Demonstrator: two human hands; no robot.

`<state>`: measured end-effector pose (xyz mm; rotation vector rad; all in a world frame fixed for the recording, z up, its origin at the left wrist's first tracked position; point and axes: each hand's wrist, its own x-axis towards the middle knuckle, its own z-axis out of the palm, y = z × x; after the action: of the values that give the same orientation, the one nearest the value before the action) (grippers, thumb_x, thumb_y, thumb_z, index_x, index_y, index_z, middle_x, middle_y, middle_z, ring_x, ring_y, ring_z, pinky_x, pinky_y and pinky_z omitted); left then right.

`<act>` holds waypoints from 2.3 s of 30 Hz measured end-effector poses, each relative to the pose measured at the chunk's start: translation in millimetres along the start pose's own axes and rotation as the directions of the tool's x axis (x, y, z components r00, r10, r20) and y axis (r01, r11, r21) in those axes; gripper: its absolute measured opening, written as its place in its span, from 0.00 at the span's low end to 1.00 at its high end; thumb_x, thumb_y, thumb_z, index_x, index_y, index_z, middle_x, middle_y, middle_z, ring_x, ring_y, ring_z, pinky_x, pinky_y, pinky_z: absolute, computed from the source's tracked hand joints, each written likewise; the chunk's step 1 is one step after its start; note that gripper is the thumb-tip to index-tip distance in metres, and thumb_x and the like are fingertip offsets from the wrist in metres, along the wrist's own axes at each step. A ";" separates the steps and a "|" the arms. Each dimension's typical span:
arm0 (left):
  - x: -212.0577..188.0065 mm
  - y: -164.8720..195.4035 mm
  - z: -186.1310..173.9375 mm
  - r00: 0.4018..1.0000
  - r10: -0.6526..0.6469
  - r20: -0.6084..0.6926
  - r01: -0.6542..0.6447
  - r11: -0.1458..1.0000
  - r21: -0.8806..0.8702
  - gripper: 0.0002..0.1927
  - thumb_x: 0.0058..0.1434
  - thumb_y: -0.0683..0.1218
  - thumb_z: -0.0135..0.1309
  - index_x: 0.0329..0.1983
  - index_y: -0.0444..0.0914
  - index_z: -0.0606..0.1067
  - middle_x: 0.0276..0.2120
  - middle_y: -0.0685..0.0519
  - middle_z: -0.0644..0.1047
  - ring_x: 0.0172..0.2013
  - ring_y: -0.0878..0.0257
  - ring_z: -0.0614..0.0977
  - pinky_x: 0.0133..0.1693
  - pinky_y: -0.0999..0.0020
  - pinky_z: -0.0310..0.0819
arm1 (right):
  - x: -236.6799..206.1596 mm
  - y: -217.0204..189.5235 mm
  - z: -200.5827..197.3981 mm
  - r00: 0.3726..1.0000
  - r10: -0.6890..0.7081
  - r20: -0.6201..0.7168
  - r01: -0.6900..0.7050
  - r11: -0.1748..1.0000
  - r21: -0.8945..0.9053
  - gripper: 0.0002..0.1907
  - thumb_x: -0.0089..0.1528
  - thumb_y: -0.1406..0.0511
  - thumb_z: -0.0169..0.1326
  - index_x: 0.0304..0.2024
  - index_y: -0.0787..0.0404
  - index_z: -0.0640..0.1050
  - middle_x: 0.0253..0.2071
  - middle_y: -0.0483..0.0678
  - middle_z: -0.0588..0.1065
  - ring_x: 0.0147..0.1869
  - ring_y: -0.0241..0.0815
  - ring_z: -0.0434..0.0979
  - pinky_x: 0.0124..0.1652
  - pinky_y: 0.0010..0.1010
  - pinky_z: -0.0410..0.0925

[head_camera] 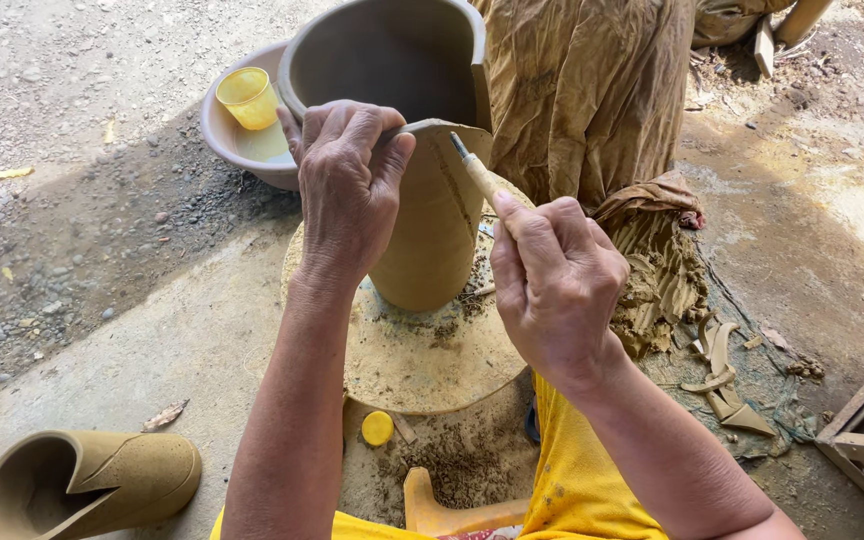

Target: The person carves a decorative pattern into the side of a large clay pot using a small wooden tool. They hold the pot steady with their left hand while making repetitive incisions with the tool in their right hand.

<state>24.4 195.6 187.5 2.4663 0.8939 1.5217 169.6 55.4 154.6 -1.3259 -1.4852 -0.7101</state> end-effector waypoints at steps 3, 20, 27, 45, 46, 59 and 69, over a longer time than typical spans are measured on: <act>-0.7 0.3 -2.0 1.000 -0.001 0.024 0.002 1.000 -0.014 0.04 0.69 0.45 0.60 0.45 0.44 0.81 0.37 0.57 0.77 0.51 0.57 0.75 0.72 0.40 0.36 | 5.5 -3.6 1.9 1.000 -0.002 0.027 0.003 0.999 -0.049 0.08 0.66 0.72 0.61 0.48 0.66 0.82 0.31 0.44 0.74 0.28 0.33 0.73 0.26 0.25 0.70; 5.3 11.7 4.6 0.993 0.095 0.064 -0.105 0.975 0.195 0.06 0.75 0.46 0.51 0.46 0.42 0.78 0.37 0.56 0.79 0.51 0.57 0.78 0.72 0.38 0.34 | -3.6 -5.4 -6.8 0.999 -0.008 0.036 0.008 1.000 0.008 0.07 0.68 0.72 0.61 0.49 0.65 0.81 0.32 0.44 0.73 0.31 0.33 0.74 0.28 0.25 0.70; 2.0 11.9 7.6 0.996 0.073 0.047 -0.081 0.977 0.196 0.06 0.75 0.45 0.51 0.44 0.41 0.78 0.36 0.55 0.78 0.49 0.56 0.78 0.72 0.39 0.35 | 3.1 -10.3 -0.1 0.999 -0.027 0.033 0.028 0.998 -0.058 0.08 0.66 0.72 0.62 0.48 0.65 0.82 0.32 0.44 0.74 0.29 0.33 0.73 0.27 0.25 0.70; 14.3 19.6 7.1 0.992 0.040 0.121 -0.062 0.982 0.180 0.09 0.74 0.51 0.52 0.44 0.45 0.80 0.32 0.58 0.81 0.47 0.61 0.80 0.72 0.40 0.35 | -3.4 7.3 3.1 0.999 0.024 0.028 -0.024 1.000 0.012 0.09 0.68 0.72 0.61 0.51 0.66 0.81 0.32 0.45 0.74 0.29 0.32 0.74 0.26 0.23 0.70; 15.1 19.0 6.9 0.991 0.035 0.127 -0.058 0.983 0.176 0.09 0.74 0.52 0.52 0.44 0.45 0.80 0.32 0.59 0.81 0.47 0.61 0.80 0.72 0.40 0.35 | -4.3 8.9 5.4 1.000 0.011 0.024 -0.012 1.000 0.010 0.08 0.69 0.72 0.60 0.51 0.65 0.81 0.32 0.45 0.74 0.30 0.32 0.74 0.27 0.23 0.71; -109.2 59.6 42.5 0.816 -0.562 0.137 0.346 0.285 -0.894 0.13 0.64 0.45 0.61 0.50 0.36 0.77 0.41 0.50 0.84 0.42 0.63 0.86 0.43 0.70 0.86 | -68.3 23.0 -36.5 0.496 0.419 0.760 -0.545 -0.532 0.649 0.10 0.67 0.70 0.55 0.49 0.70 0.79 0.29 0.50 0.75 0.21 0.29 0.66 0.26 0.18 0.63; -111.8 73.8 55.3 0.743 -0.629 0.229 0.322 0.036 -0.946 0.05 0.65 0.35 0.55 0.43 0.30 0.78 0.36 0.50 0.81 0.35 0.66 0.83 0.42 0.70 0.83 | -88.3 21.5 -31.4 0.525 0.512 0.680 -0.639 -0.291 0.712 0.10 0.68 0.73 0.54 0.51 0.71 0.79 0.32 0.48 0.74 0.31 0.29 0.69 0.25 0.15 0.61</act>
<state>66.0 86.9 101.2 0.8598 0.4150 1.3971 192.0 -1.3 80.2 -0.6997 -0.6765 1.0558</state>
